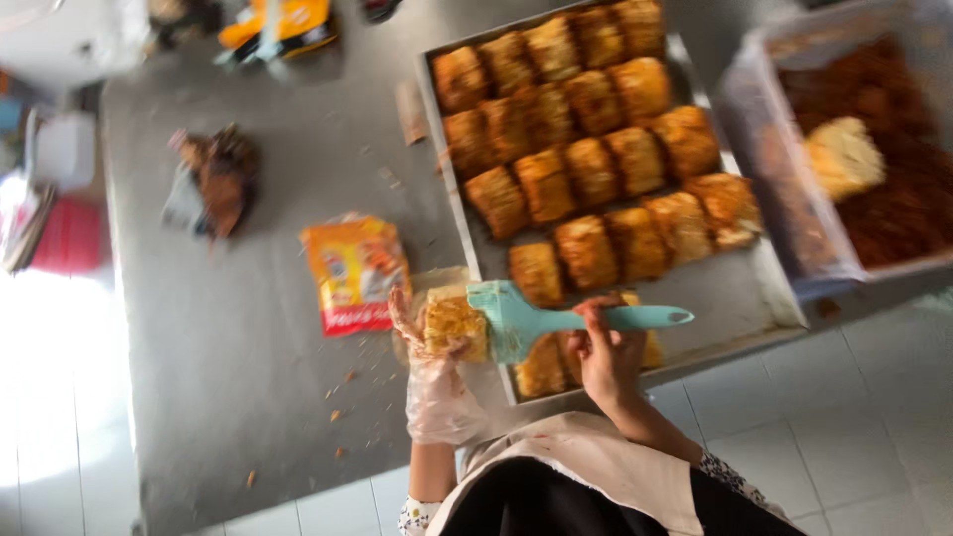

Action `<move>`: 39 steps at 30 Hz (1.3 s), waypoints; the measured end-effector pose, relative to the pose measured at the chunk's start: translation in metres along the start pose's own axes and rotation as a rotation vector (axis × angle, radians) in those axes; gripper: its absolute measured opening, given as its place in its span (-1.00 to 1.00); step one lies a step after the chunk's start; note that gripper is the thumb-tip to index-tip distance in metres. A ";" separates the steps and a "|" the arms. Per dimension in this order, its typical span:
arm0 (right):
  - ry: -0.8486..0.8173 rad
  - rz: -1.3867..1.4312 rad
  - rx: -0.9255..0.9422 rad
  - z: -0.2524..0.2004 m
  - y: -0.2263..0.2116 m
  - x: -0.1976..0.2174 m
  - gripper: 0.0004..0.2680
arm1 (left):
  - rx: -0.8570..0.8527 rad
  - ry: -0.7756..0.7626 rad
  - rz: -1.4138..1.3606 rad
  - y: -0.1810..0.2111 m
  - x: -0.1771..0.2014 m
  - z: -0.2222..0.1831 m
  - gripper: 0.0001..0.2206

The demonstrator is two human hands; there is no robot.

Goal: The person coats pieces of bread in shredded meat by hand and then applies a white spread to a bread roll using a blue spatula.

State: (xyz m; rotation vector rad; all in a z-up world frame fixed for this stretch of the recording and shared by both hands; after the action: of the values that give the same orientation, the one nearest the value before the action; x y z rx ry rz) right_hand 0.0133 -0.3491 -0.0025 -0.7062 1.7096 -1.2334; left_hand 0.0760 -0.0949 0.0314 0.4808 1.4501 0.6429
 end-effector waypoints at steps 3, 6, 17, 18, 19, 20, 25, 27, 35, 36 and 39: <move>0.041 0.213 -0.020 0.011 -0.017 0.047 -0.86 | 0.071 -0.083 0.160 -0.041 -0.032 -0.001 0.16; 0.154 0.313 0.058 0.031 -0.041 0.117 -0.89 | 0.177 -0.356 0.135 -0.100 -0.089 0.007 0.21; 0.823 0.207 0.594 -0.042 -0.189 0.454 -0.87 | 0.107 -0.906 0.264 -0.254 -0.449 0.049 0.06; 0.969 0.217 0.562 -0.059 -0.188 0.476 -0.86 | 0.087 -0.941 0.319 -0.277 -0.478 0.058 0.04; 0.986 0.264 0.585 -0.072 -0.195 0.494 -0.89 | 0.083 -0.984 0.413 -0.303 -0.500 0.062 0.02; 1.004 0.311 0.608 -0.085 -0.200 0.508 -0.88 | 0.077 -1.025 0.510 -0.331 -0.517 0.063 0.00; 1.249 0.121 0.600 -0.144 -0.202 0.523 -0.81 | 0.067 -1.524 1.426 -0.479 -0.513 0.047 -0.08; 1.283 0.059 0.600 -0.150 -0.204 0.521 -0.82 | -0.040 -1.835 1.961 -0.515 -0.486 0.039 -0.23; 0.850 0.005 0.561 -0.051 -0.216 0.518 -0.85 | -0.528 -1.326 1.194 -0.318 -0.443 0.059 0.17; 0.744 0.027 0.564 -0.026 -0.215 0.513 -0.84 | -0.505 -1.352 1.198 -0.286 -0.417 0.055 0.14; 0.504 0.004 0.499 0.038 -0.208 0.473 -0.82 | -0.174 -1.495 1.662 -0.223 -0.317 0.026 0.07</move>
State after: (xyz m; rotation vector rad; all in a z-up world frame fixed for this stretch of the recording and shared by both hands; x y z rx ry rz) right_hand -0.1731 -0.8311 0.0334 -0.0914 1.6723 -1.8539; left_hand 0.1256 -0.4693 0.1241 1.5631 -0.6951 1.1878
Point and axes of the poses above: each hand's wrist, its own z-axis towards the middle knuckle, its own x-axis out of the back of the hand, y = z × x, the point moved 9 cm from there along z, towards the middle knuckle, and after that the axes turned 12 degrees about -x, right-handed, at the moved point
